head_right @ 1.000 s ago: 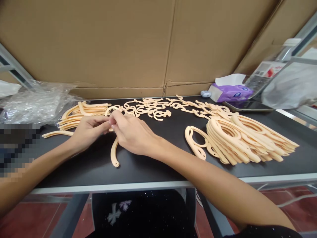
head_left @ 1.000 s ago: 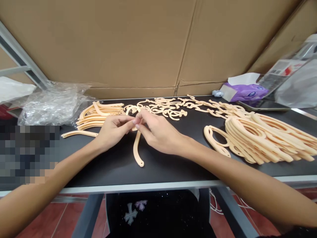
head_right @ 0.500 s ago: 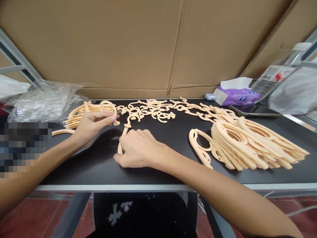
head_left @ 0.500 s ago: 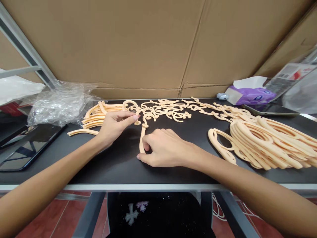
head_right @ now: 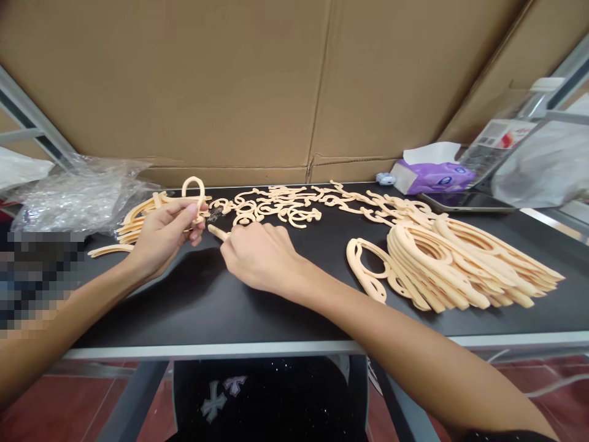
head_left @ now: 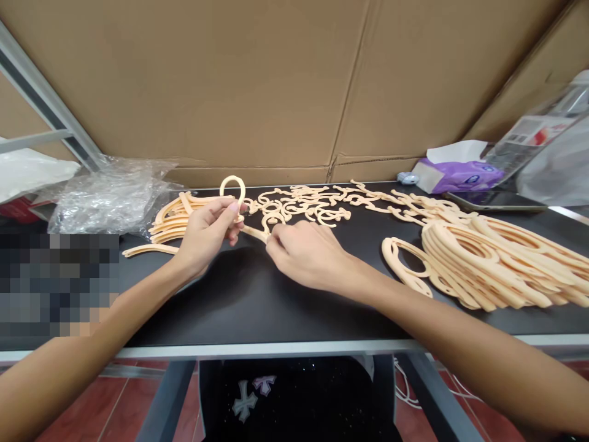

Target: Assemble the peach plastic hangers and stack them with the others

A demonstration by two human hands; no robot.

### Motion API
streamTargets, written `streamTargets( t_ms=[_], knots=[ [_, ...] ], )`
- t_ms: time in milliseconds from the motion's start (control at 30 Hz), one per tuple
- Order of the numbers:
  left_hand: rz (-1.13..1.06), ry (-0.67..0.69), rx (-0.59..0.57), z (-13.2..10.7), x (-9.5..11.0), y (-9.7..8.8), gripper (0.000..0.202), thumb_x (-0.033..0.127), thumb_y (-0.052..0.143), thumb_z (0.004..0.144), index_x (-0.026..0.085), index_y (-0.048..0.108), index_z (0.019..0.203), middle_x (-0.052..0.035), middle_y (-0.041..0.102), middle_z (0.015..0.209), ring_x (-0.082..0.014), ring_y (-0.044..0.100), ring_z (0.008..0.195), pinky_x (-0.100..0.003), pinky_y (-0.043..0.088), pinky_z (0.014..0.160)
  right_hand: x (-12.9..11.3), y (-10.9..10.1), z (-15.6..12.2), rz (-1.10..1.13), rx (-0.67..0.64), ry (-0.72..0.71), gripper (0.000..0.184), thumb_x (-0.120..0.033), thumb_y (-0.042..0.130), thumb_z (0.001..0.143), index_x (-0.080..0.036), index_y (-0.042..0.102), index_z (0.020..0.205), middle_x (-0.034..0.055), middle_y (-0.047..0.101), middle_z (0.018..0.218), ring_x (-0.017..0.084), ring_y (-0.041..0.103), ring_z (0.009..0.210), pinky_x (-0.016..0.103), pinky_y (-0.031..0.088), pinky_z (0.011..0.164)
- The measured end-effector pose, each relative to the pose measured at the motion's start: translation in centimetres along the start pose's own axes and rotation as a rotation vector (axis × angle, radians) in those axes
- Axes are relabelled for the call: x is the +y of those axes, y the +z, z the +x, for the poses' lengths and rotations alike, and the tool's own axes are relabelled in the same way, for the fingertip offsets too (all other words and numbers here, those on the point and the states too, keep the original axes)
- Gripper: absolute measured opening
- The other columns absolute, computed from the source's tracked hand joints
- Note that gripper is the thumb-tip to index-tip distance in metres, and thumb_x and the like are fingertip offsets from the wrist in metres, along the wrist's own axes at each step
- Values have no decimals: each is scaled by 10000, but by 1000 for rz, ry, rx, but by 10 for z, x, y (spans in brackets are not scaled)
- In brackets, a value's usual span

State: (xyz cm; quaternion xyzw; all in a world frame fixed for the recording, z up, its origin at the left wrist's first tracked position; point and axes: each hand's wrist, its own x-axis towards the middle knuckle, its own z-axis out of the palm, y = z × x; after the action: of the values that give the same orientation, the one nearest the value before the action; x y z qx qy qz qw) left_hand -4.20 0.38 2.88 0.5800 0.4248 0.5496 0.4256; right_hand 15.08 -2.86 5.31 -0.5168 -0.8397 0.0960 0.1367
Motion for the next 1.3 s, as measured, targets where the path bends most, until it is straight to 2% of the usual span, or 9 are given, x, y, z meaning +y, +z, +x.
streamTargets(
  t_ms=[233,400,567,700,833,967,1067,1200,1300],
  knots=[
    [24,-1,-15,1,-4,-3,313,420,803,777,131,724,867,-8,602,695,-80,476,552,-217,401,506,21,-2,22,619,226,75,364,-260,441,992,-184,470,638,-21,495,607,99,429,569,256,299,570],
    [33,-45,-104,0,-7,-6,290,396,837,744,152,725,852,-12,642,764,-93,543,593,-237,463,570,19,-3,25,1322,145,273,353,-312,412,1049,-196,484,724,-99,339,482,58,267,399,211,258,443],
    [132,-31,-254,-4,-8,-6,198,352,813,783,168,750,824,0,662,712,-100,587,601,-237,495,614,14,-5,21,1590,153,218,342,-343,500,1035,-181,510,735,-113,344,443,33,238,363,182,237,410],
    [159,-57,-297,-6,-4,-4,187,310,845,733,171,773,836,-18,715,747,-109,613,599,-246,528,626,15,-6,21,1606,199,177,340,-308,549,1015,-138,583,722,-98,363,482,19,265,393,173,254,419],
    [167,-114,-299,-9,1,-3,195,297,863,681,156,762,769,-31,726,752,-134,649,618,-266,558,648,18,-5,23,1637,221,153,311,-311,615,972,-147,593,709,-68,455,537,31,400,442,169,372,466],
    [304,-17,-357,-9,4,-3,151,287,816,722,157,739,723,-19,704,690,-132,639,631,-237,517,634,18,-5,24,1530,293,129,288,-286,618,933,-158,586,676,-24,576,557,62,529,453,191,457,478],
    [397,32,-375,-9,5,-3,170,311,802,734,160,725,716,-17,700,667,-136,630,629,-235,488,612,19,-7,22,1353,322,83,169,-206,633,845,-150,618,686,0,639,578,96,604,466,213,494,476],
    [451,55,-402,-9,7,-5,179,335,788,738,163,742,730,-24,723,680,-151,643,635,-245,483,605,28,-9,11,1070,190,-36,57,-169,709,710,-142,665,733,12,686,632,147,677,573,248,538,536],
    [504,69,-441,-10,9,-6,166,338,771,746,172,777,747,-31,747,694,-163,655,627,-247,475,575,37,-9,-1,844,67,-74,31,-166,685,722,-145,697,742,12,698,638,140,657,588,264,528,585]
  ],
)
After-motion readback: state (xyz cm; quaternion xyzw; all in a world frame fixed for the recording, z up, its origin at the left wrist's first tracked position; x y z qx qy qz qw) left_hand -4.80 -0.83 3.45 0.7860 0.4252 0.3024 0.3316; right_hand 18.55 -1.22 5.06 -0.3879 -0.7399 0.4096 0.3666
